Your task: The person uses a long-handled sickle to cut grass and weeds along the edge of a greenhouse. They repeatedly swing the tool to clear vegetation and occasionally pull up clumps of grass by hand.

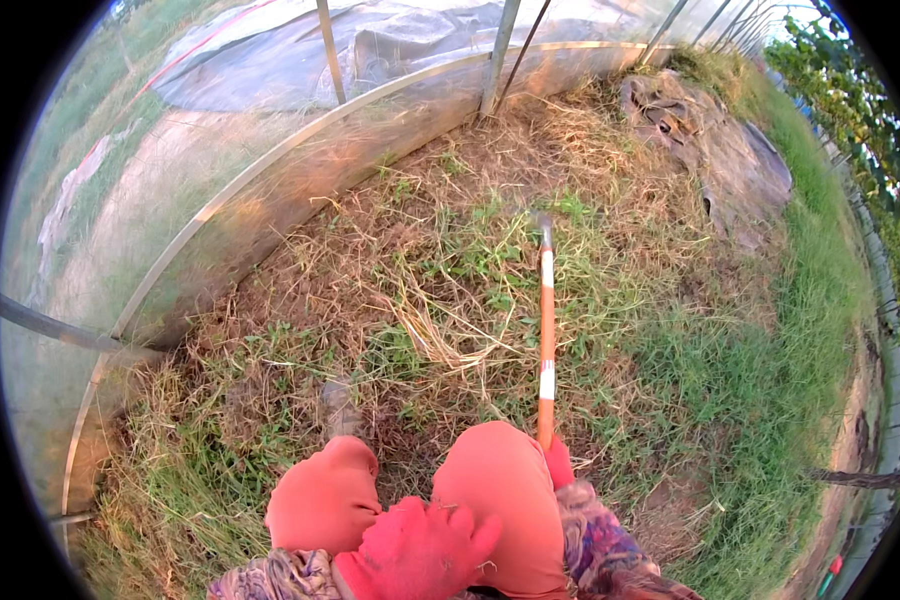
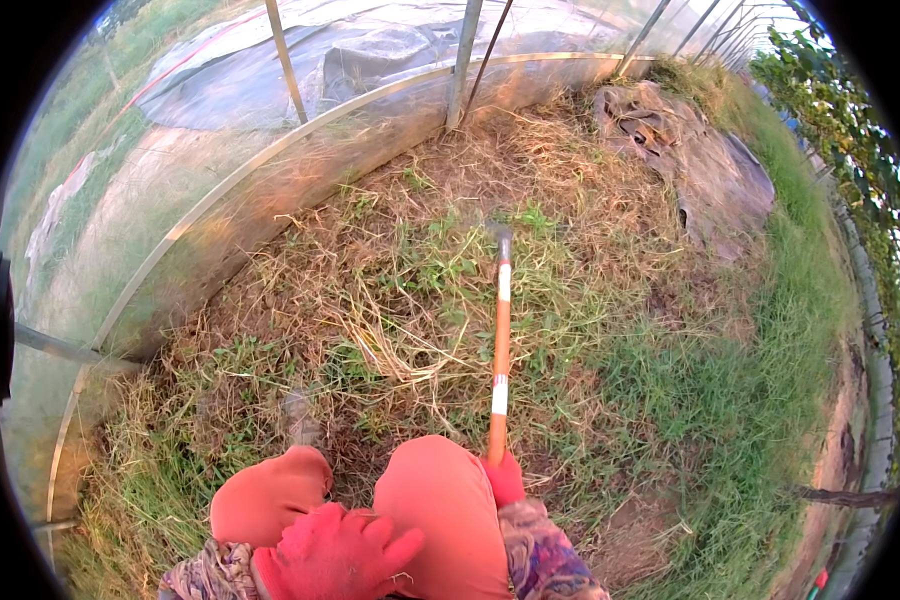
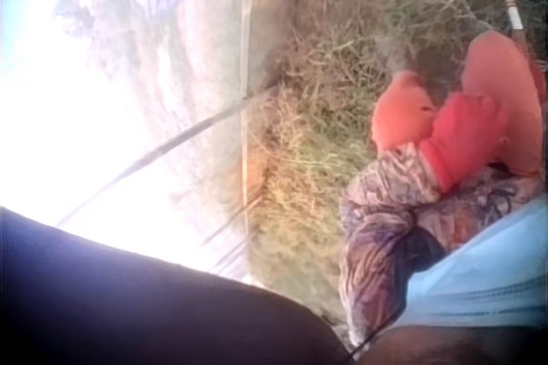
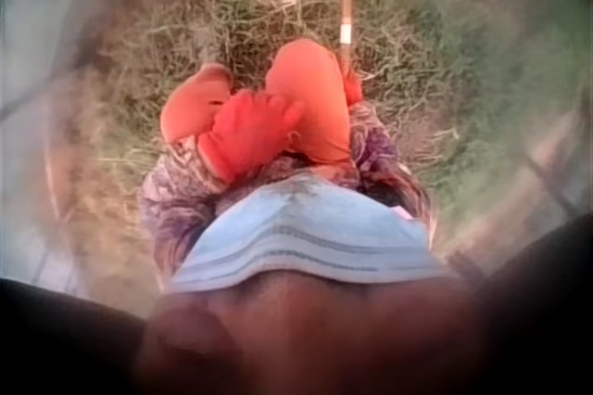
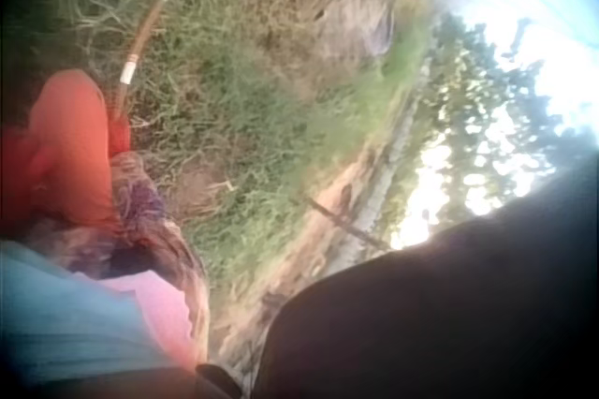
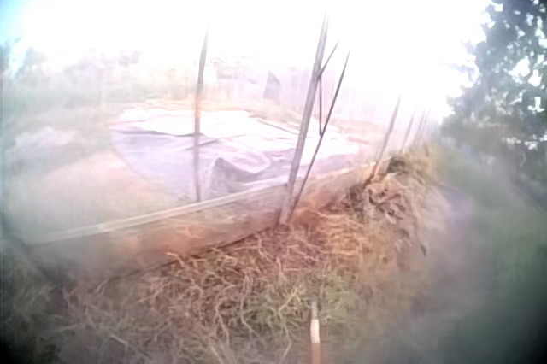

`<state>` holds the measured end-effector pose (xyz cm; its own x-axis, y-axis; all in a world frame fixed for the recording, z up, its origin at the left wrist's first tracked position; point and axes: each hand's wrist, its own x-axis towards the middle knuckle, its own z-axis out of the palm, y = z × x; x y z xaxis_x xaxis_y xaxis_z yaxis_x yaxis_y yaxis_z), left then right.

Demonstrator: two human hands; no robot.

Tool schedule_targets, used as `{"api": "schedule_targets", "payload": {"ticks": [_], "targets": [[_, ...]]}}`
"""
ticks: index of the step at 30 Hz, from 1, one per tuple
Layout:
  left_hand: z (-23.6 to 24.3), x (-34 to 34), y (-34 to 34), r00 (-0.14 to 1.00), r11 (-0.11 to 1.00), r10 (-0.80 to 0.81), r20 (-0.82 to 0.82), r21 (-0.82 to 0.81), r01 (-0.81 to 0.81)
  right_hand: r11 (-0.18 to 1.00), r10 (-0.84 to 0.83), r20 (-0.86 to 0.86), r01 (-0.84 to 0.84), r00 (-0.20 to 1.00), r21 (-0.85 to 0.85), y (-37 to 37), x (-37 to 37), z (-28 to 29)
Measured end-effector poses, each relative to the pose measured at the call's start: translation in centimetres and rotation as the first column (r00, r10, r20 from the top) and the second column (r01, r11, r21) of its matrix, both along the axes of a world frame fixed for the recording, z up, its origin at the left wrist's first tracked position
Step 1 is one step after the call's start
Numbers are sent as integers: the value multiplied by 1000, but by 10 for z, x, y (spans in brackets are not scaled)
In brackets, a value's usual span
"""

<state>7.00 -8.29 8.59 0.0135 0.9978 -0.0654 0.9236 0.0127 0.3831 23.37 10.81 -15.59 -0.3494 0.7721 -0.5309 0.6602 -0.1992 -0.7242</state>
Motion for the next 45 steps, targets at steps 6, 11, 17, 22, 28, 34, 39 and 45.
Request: {"api": "schedule_targets", "payload": {"ticks": [6,11,17,22,28,34,39,45], "targets": [[0,5,-1,989,997,-69,132,-27,73,988,-64,-62,54,996,-146,-16,54,40],[3,1,4,986,998,-55,155,-12,57,992,-12,-297,-26,955,-124,82,-64,22],[0,-5,5,989,999,19,147,-45,-12,994,69,-336,-93,939,-58,146,-197,6],[-2,-9,7,991,999,28,132,-33,-24,987,-18,-268,-26,963,-158,118,-178,-26],[0,-8,3,993,1000,-3,118,-31,7,998,55,4,-55,998,33,46,-53,-47],[1,0,-2,998,999,9,54,41,-11,998,43,15,-43,999,-50,-43,132,-57],[-6,3,-2,996,990,-50,79,134,39,1000,6,16,-6,1000,-28,-4,46,11],[-13,2,5,988,997,-69,-135,-29,66,901,-53,-295,-81,954,-425,56,-102,4]]}}
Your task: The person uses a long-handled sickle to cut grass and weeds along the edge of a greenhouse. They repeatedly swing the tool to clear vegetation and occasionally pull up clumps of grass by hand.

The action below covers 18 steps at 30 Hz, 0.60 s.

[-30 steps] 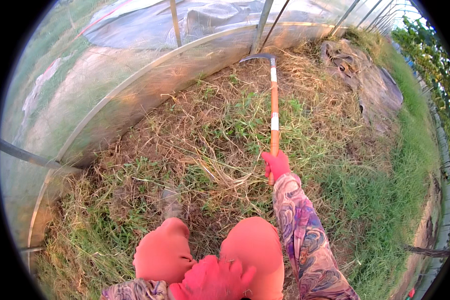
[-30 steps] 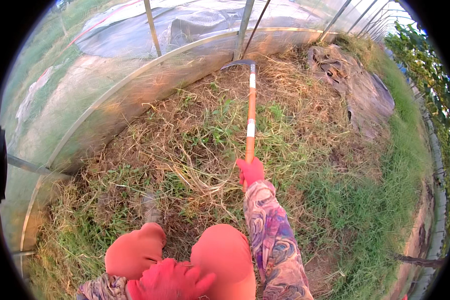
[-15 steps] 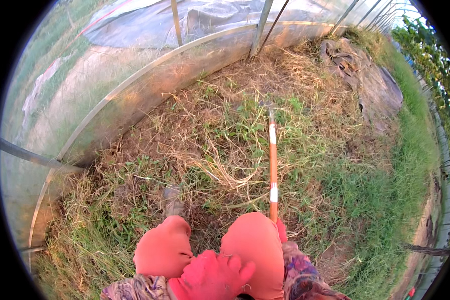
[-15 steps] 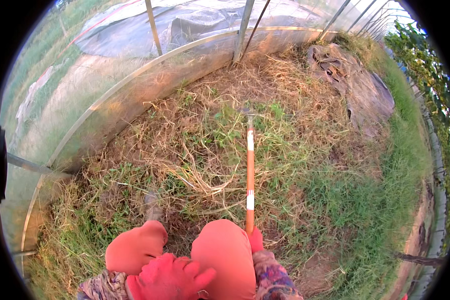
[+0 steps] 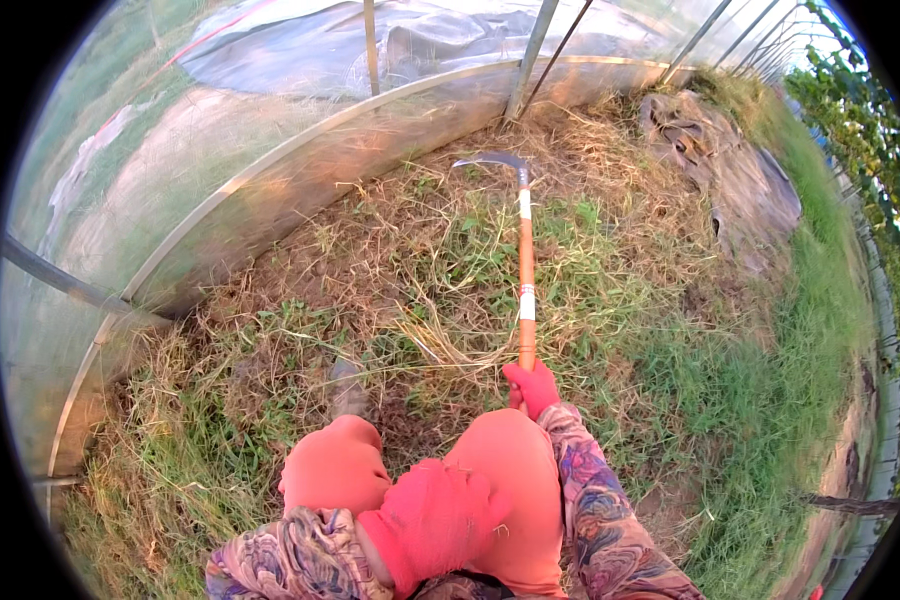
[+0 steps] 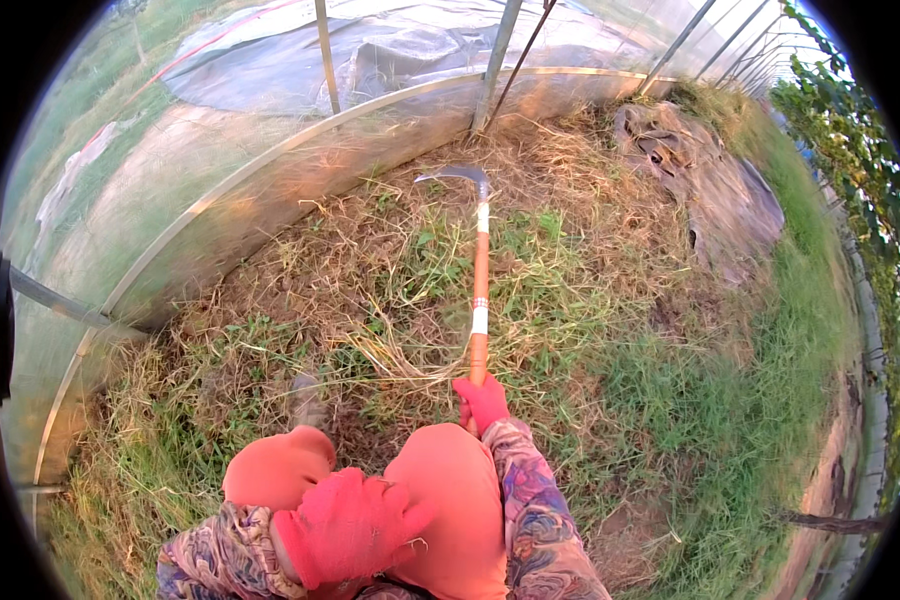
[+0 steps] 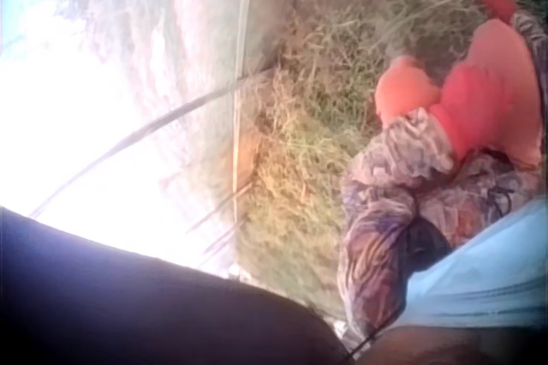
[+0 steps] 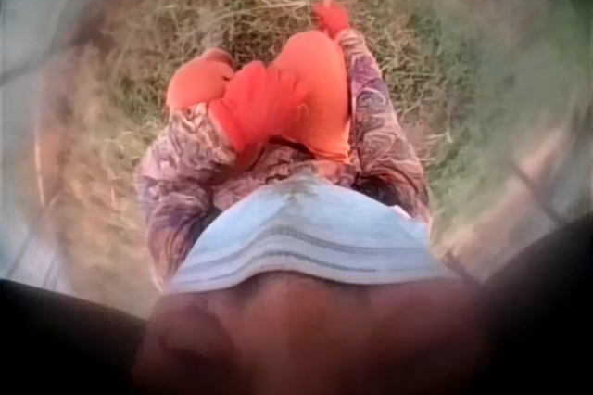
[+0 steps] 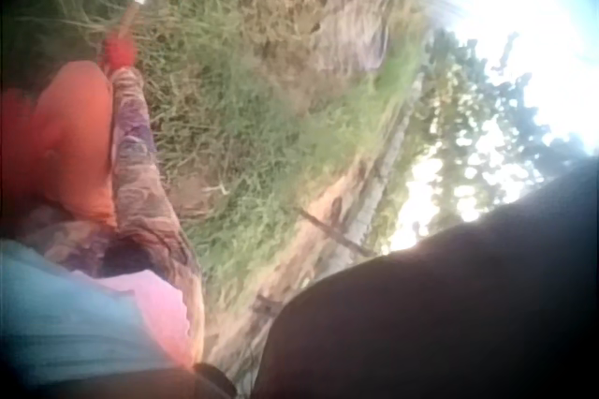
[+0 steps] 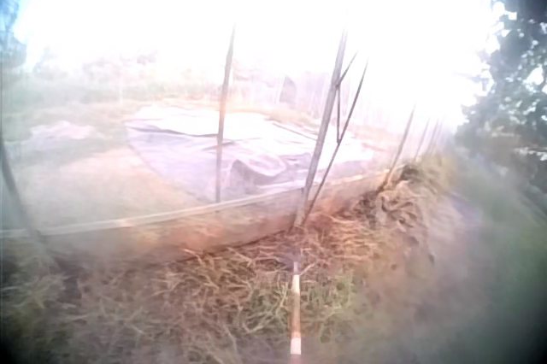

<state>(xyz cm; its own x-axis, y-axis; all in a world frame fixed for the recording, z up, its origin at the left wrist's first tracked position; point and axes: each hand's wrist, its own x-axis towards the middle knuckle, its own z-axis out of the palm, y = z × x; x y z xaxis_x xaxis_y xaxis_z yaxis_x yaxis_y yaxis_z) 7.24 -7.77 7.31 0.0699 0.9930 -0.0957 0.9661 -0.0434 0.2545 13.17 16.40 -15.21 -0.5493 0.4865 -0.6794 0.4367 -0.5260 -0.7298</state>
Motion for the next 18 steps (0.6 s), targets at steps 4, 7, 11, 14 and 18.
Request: {"api": "schedule_targets", "payload": {"ticks": [4,7,11,14,18], "targets": [[-2,-3,4,999,1000,21,40,-14,-21,926,239,207,-287,949,246,-12,39,-34],[2,-2,2,996,999,47,81,-19,-46,928,123,287,-213,950,306,-63,129,-41],[4,1,1,996,997,8,89,-73,-1,979,-17,165,-17,986,201,-95,183,14],[3,6,10,996,996,-23,82,-84,30,962,-120,141,80,983,260,-60,160,25],[-1,4,21,997,995,-18,69,-96,25,940,-262,-61,269,963,210,6,75,25]]}}
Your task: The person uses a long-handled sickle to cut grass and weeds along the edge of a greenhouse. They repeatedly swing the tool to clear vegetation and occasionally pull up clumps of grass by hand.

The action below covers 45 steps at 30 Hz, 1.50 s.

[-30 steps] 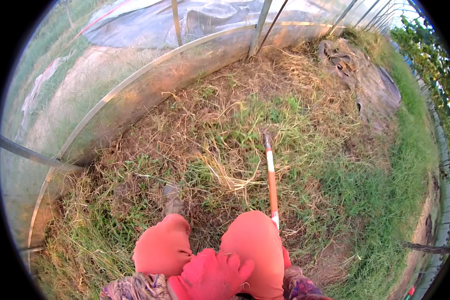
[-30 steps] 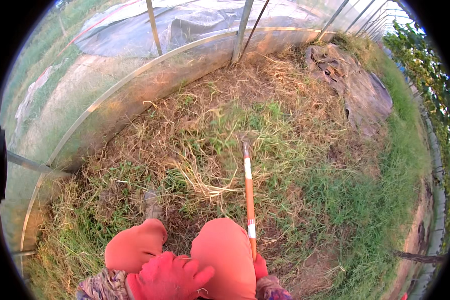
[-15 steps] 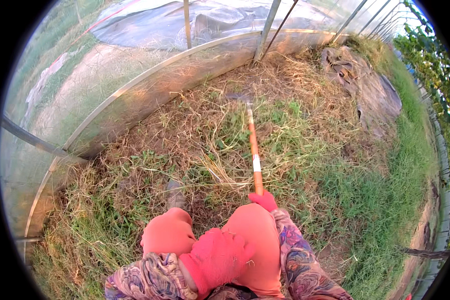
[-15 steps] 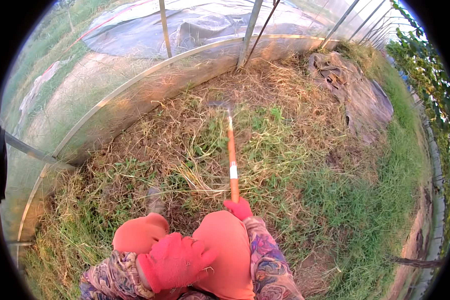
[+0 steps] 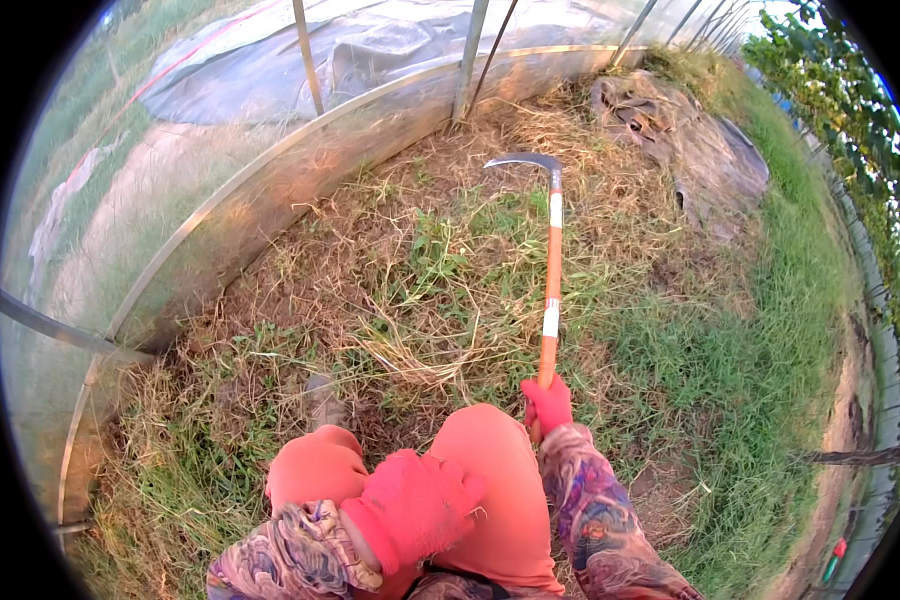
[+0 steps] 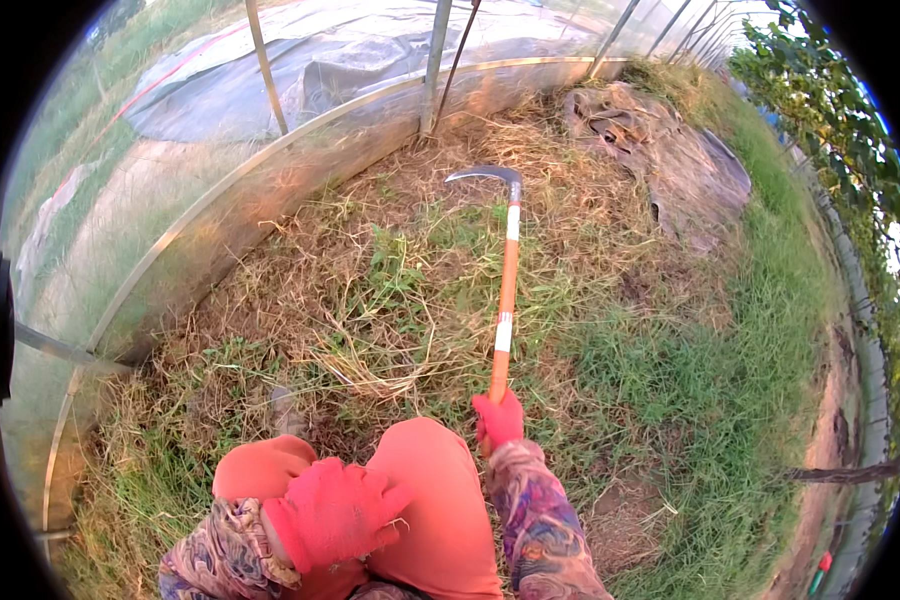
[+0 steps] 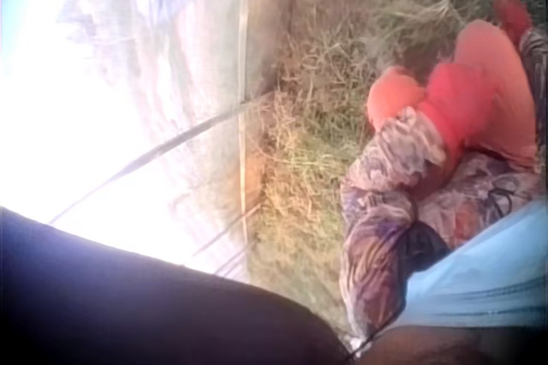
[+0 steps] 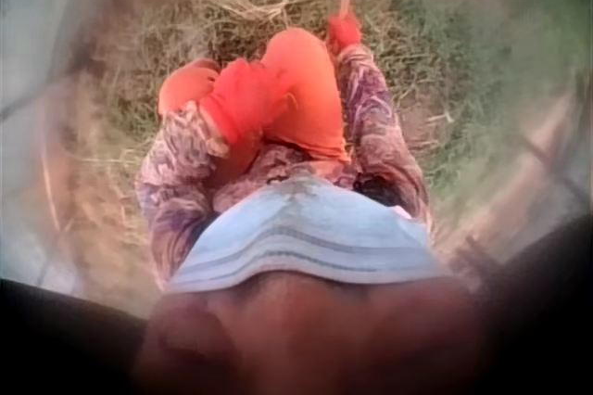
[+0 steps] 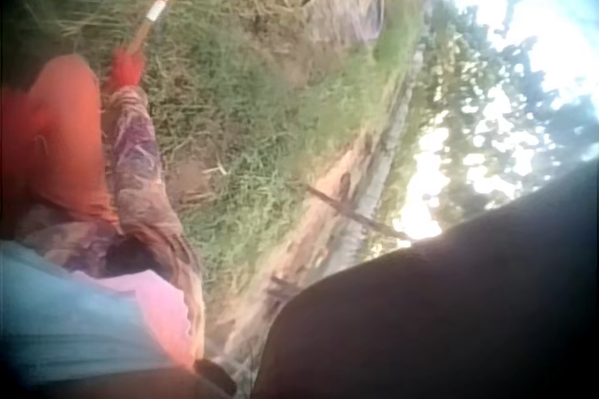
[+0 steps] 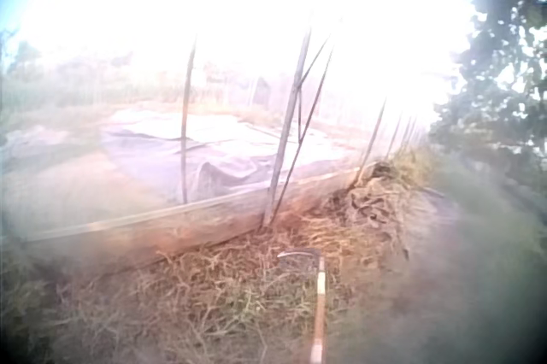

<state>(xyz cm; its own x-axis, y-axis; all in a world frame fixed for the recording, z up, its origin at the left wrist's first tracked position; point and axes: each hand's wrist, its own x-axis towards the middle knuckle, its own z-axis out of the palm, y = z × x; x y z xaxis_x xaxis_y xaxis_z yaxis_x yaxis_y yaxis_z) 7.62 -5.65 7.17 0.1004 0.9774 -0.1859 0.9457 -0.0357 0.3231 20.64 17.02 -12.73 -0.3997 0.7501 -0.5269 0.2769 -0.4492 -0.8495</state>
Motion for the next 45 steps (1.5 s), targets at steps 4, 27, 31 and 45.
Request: {"api": "schedule_targets", "payload": {"ticks": [4,27,31,45], "targets": [[3,-3,8,1000,999,19,-8,-35,-19,999,12,127,-17,992,38,30,-23,-29],[11,-12,-10,997,989,69,15,-133,-67,991,-79,155,61,985,123,5,13,-28],[9,-9,6,997,993,48,-53,-105,-53,978,-126,245,80,961,190,40,3,-32],[8,-18,-6,992,979,117,-41,-161,-122,985,-121,85,131,989,-116,-69,71,-22]]}}
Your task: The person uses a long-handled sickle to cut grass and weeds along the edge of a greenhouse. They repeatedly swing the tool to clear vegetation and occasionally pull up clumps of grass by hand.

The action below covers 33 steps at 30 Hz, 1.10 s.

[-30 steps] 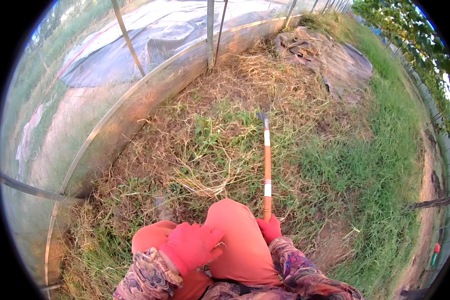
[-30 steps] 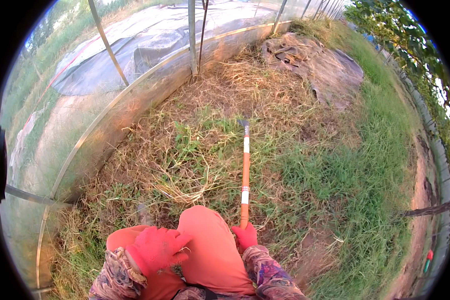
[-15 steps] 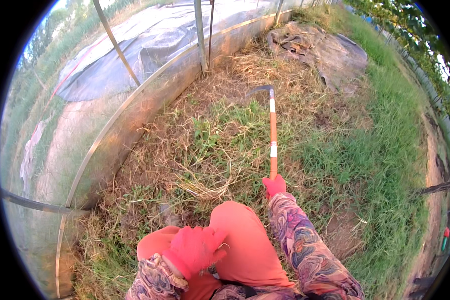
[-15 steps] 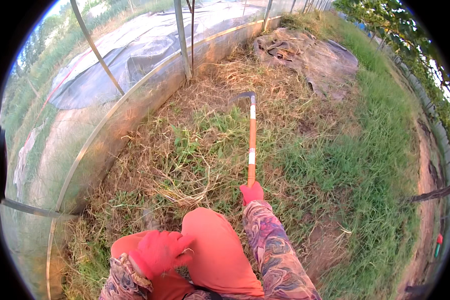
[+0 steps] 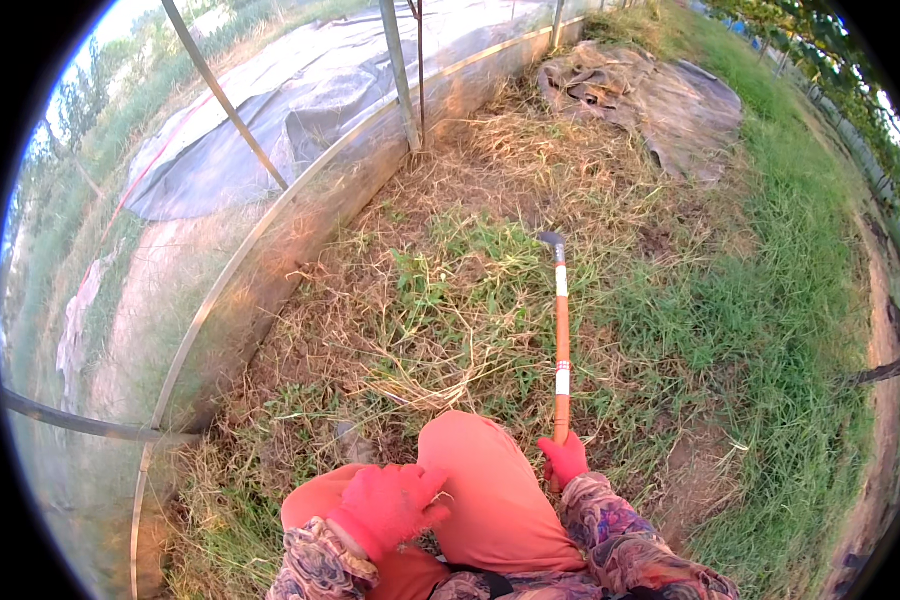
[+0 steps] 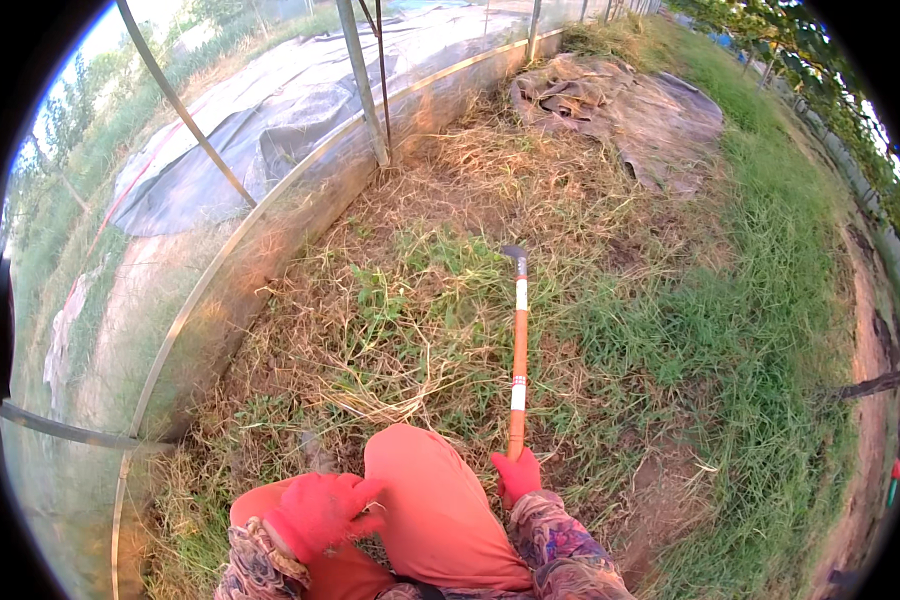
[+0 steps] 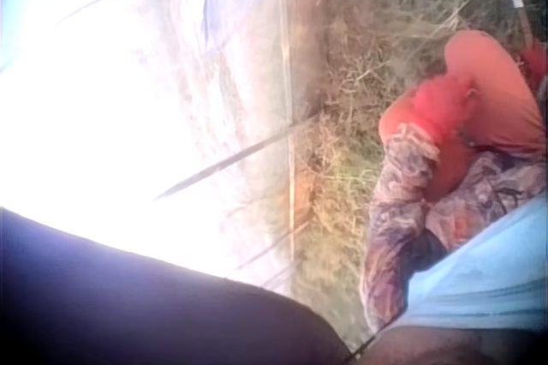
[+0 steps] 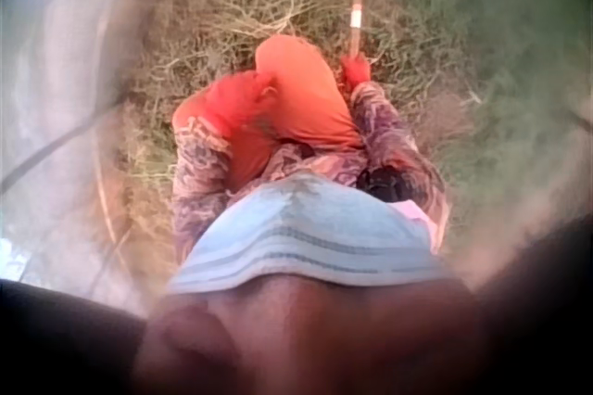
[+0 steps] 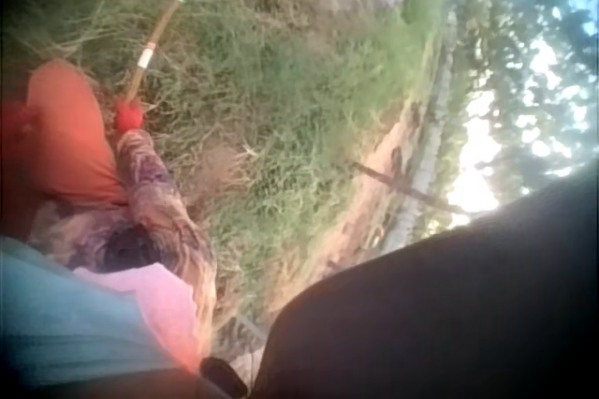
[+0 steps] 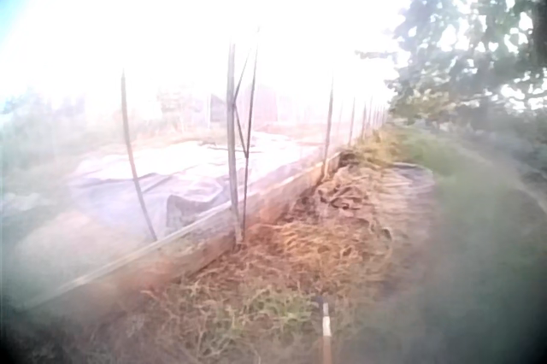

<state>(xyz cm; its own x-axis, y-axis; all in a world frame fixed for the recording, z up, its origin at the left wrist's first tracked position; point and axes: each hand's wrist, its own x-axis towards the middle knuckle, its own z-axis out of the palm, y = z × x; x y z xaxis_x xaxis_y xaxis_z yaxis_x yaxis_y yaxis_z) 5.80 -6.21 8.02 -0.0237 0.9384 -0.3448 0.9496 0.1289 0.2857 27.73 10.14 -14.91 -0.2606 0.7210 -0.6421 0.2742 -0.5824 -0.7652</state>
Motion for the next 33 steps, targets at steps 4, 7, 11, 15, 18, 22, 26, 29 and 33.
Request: {"api": "schedule_targets", "payload": {"ticks": [4,7,11,15,18,22,26,29,33], "targets": [[2,4,3,999,998,-25,-36,-62,23,983,-72,-262,23,962,-184,18,-11,-7],[6,11,23,998,992,-61,0,-106,61,958,-146,-337,47,930,-284,35,-18,-11],[-10,1,14,999,997,-10,34,-79,13,974,-30,-210,-18,977,-227,-27,45,38],[11,5,13,999,998,13,37,-69,-11,991,21,102,-7,995,-136,-96,180,97],[7,12,13,1000,996,-12,12,-90,13,990,-71,151,88,986,-113,-113,204,98],[12,11,17,999,993,-21,-30,-119,18,984,-177,-16,176,984,-40,-75,140,70],[9,7,16,1000,993,-15,-4,-115,15,987,-155,-174,160,973,16,10,36,45],[6,4,15,1000,993,-10,23,-114,13,995,-91,-200,97,976,21,63,-31,27],[4,3,20,999,995,22,27,-102,-19,996,-52,-224,35,973,-81,82,-68,-13]]}}
